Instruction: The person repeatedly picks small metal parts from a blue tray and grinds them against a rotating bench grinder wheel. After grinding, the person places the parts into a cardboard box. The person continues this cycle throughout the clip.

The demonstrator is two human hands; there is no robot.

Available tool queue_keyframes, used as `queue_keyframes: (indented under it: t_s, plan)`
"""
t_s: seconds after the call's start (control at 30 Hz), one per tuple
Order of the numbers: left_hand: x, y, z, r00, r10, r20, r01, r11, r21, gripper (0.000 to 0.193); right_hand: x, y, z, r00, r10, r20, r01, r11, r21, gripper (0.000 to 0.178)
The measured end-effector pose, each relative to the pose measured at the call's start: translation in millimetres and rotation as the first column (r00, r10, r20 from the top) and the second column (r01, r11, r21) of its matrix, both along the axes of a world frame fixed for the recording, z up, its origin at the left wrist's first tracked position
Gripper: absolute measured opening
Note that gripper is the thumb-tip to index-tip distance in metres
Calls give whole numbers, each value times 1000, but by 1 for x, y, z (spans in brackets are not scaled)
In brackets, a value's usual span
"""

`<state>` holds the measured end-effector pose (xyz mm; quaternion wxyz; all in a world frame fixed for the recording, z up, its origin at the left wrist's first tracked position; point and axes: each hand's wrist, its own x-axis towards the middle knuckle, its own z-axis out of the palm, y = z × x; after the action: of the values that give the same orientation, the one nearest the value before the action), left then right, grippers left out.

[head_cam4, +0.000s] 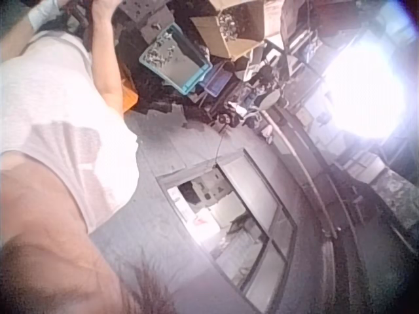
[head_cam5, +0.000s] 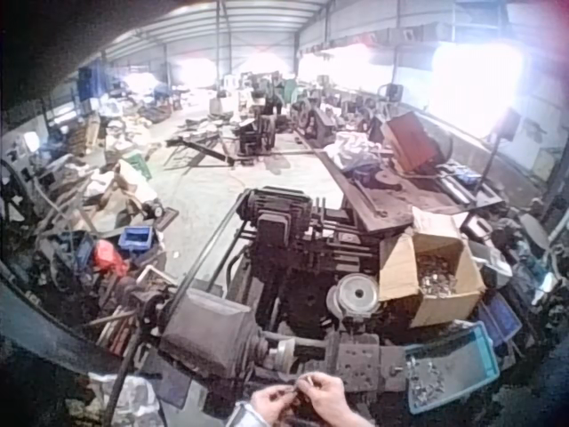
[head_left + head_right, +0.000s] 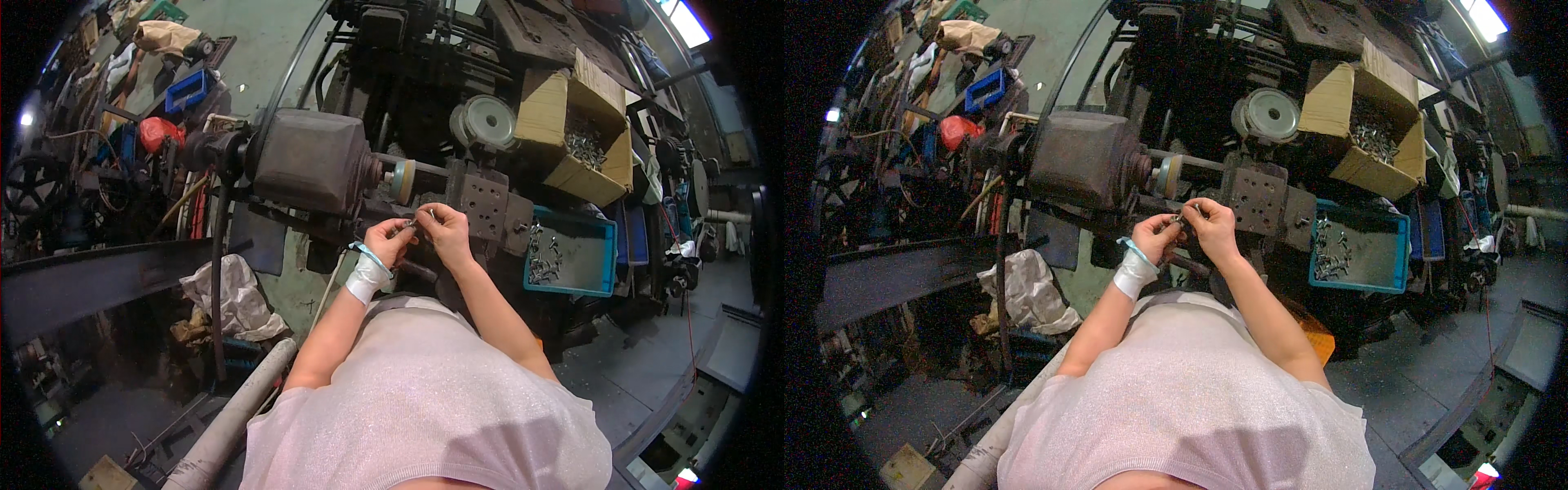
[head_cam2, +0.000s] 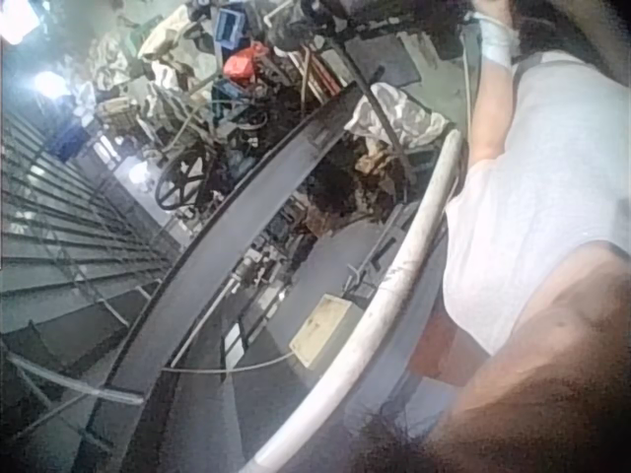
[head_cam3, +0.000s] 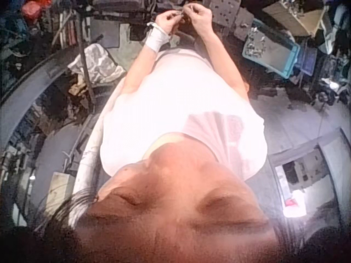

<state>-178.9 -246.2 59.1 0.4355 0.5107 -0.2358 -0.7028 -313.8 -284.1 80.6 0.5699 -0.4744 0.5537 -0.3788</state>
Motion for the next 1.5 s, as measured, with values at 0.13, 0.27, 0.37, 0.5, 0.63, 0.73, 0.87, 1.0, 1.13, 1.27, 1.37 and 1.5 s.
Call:
queue_keyframes:
  t_s: [0.13, 0.27, 0.37, 0.5, 0.63, 0.73, 0.87, 1.0, 1.13, 1.27, 1.37, 1.5]
  plan:
    - [-2, -5, 3, 993, 19, 114, -14, 999, -44, 12, 3, -3, 1, 995, 2, -104, -2, 1000, -2, 14]
    - [-3, -10, -6, 957, 7, 290, 27, 993, -113, 13, 9, -8, 0, 990, -59, -125, 63, 998, 25, 14]
    - [-5, -16, -13, 959, 59, 277, -35, 995, -89, 13, 13, -16, -15, 988, -106, -110, 108, 994, 14, 13]
    - [-8, -23, -30, 948, 148, 281, -120, 986, -114, 14, 15, -25, -40, 987, -138, -84, 138, 990, -4, 10]
    - [-12, -27, -18, 925, 170, 340, -120, 979, -165, 13, 15, -28, -52, 983, -183, -27, 183, 983, 11, 10]
    - [-13, -28, -17, 928, 188, 323, -143, 977, -158, 13, 17, -29, -53, 976, -213, -36, 214, 977, 17, 9]
    - [-12, -28, -22, 928, 171, 331, -135, 982, -130, 12, 19, -29, -50, 975, -219, -25, 219, 975, 21, 10]
    - [-11, -29, -21, 935, 125, 331, -113, 992, -57, 11, 19, -29, -49, 975, -222, -27, 222, 975, 26, 9]
    - [-8, -21, -10, 969, 90, 228, -84, 996, -36, 20, 14, -25, -40, 983, -183, 10, 182, 982, 40, 8]
    - [8, -8, -2, 987, 16, -160, 14, 982, 186, 32, 6, -17, -6, 953, -209, 219, 167, 966, 197, 9]
    - [8, -11, -2, 910, 24, -413, 82, 968, 237, 27, 2, -12, 1, 940, -132, 315, 51, 966, 253, 11]
    - [9, -11, -8, 900, 53, -432, 51, 973, 225, 21, 1, -8, -7, 946, -106, 308, 45, 979, 199, 12]
